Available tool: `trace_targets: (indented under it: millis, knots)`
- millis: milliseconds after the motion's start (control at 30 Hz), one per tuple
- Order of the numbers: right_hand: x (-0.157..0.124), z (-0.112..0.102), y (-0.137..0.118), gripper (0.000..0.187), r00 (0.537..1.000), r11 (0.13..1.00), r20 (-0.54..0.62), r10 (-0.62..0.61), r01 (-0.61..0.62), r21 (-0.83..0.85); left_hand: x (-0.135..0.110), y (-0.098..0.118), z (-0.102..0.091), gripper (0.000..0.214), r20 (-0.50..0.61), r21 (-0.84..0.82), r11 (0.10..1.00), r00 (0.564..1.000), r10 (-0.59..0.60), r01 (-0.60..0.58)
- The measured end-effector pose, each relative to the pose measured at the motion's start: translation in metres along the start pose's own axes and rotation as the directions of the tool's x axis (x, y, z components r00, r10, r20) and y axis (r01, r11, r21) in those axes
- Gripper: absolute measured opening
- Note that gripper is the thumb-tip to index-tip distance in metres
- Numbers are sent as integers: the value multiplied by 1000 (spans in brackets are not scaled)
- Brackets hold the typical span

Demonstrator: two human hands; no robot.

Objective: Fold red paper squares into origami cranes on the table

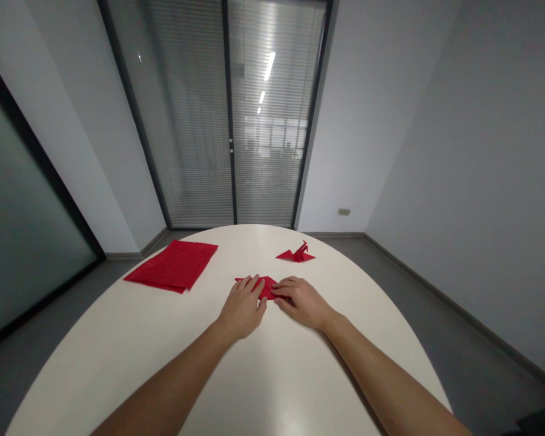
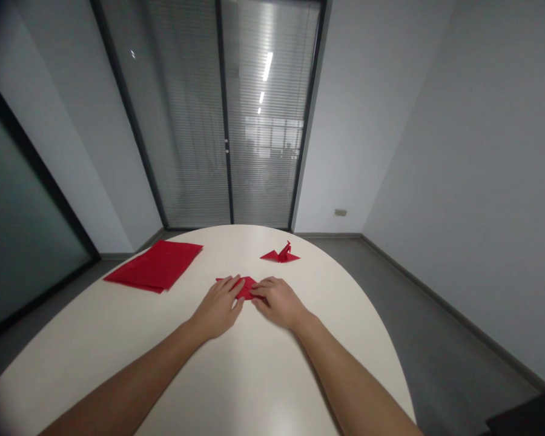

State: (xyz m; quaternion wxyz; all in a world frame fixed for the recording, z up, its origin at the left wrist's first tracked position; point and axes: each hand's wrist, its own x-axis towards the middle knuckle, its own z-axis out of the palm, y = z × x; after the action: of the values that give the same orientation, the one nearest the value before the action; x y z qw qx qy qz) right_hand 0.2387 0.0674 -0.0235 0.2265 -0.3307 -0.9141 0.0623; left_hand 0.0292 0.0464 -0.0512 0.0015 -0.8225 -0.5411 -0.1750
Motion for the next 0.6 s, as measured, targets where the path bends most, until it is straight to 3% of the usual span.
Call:
trace_targets:
  millis: [400, 600]
  knots:
    - [1, -2, -1, 18, 997, 997, -13, 81, -81, 4, 0, 0, -2, 49, -5, -15, 1000, 1000, 11, -11]
    - [0, -4, 2, 15, 991, 991, -30, 131, -131, -16, 1, 4, -9, 36, -41, -78, 997, 999, -7, 4]
